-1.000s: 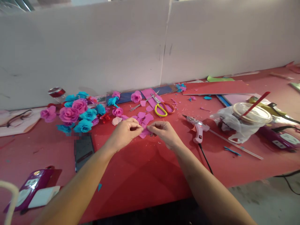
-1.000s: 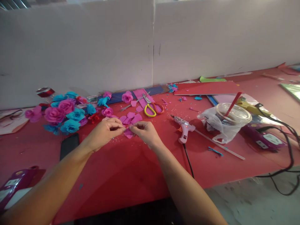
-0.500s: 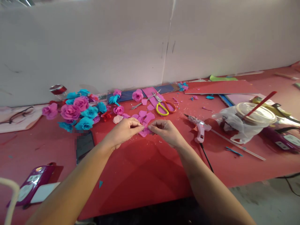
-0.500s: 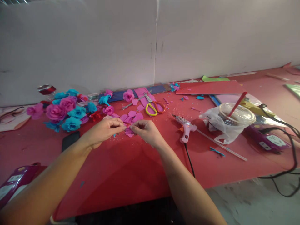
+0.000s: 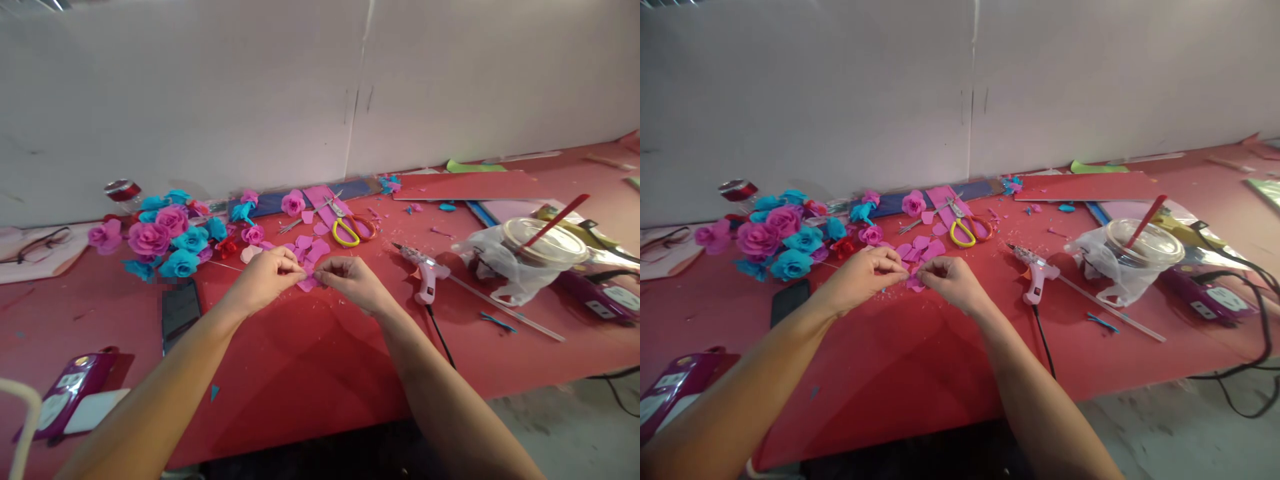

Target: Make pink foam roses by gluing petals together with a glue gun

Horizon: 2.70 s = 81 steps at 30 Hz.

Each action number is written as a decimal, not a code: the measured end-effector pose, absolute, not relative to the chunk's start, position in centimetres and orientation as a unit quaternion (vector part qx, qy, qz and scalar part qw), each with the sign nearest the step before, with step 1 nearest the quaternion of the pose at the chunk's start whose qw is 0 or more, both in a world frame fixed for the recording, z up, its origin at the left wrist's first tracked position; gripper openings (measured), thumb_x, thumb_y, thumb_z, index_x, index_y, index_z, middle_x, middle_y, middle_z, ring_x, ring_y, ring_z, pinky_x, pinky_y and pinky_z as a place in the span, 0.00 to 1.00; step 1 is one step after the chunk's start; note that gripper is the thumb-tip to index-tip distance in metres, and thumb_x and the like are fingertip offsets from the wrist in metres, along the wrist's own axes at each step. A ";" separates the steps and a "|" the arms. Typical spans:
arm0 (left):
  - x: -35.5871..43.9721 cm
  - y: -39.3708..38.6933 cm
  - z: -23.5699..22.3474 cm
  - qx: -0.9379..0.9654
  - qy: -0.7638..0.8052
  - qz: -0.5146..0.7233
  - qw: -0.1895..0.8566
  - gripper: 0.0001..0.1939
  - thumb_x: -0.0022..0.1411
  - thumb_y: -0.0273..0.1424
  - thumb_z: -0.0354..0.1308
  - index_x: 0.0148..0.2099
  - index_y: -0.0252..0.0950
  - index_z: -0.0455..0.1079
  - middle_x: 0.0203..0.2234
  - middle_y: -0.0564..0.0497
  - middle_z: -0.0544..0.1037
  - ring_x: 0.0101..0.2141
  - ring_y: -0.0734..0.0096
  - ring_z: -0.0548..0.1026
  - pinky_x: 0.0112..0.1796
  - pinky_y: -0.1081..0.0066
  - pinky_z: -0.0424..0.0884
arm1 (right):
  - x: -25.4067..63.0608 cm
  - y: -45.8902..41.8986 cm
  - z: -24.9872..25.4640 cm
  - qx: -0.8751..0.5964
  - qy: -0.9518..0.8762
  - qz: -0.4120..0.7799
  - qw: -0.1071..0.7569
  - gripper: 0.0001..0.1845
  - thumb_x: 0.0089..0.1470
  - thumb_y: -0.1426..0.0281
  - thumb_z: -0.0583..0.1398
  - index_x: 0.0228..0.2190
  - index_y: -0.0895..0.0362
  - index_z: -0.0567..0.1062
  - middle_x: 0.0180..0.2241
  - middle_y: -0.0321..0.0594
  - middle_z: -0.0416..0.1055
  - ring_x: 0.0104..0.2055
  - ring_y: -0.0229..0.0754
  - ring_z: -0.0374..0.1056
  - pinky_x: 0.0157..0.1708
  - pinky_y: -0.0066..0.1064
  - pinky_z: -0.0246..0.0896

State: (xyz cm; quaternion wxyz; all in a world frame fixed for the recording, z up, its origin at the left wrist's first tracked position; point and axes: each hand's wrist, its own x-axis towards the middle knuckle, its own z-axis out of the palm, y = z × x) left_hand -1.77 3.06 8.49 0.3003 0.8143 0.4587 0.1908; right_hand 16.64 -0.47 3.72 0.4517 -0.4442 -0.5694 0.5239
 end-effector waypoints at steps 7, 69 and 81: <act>-1.9 3.0 8.6 0.815 0.462 0.182 0.299 0.10 0.55 0.37 0.58 0.26 0.40 0.77 0.30 0.52 0.72 0.33 0.69 0.70 0.33 0.70 0.65 | 16.6 -0.5 3.8 -0.450 -0.567 0.526 0.446 0.07 0.48 0.68 0.60 0.26 0.60 0.75 0.24 0.35 0.68 0.26 0.34 0.60 0.28 0.28 0.54; -0.7 0.5 7.5 0.575 0.530 0.336 0.524 0.11 0.51 0.39 0.62 0.32 0.35 0.74 0.21 0.56 0.69 0.23 0.77 0.63 0.29 0.72 0.60 | 16.0 -1.0 4.3 -0.414 -0.477 0.543 0.554 0.11 0.50 0.62 0.61 0.33 0.56 0.73 0.29 0.36 0.69 0.30 0.35 0.64 0.33 0.28 0.58; 4.9 -2.2 7.1 0.275 0.411 0.571 0.655 0.09 0.42 0.28 0.67 0.29 0.33 0.74 0.24 0.54 0.73 0.26 0.79 0.68 0.33 0.75 0.67 | 14.4 -1.5 3.8 -0.354 -0.401 0.574 0.619 0.11 0.45 0.63 0.66 0.31 0.56 0.76 0.31 0.38 0.72 0.33 0.39 0.66 0.38 0.31 0.61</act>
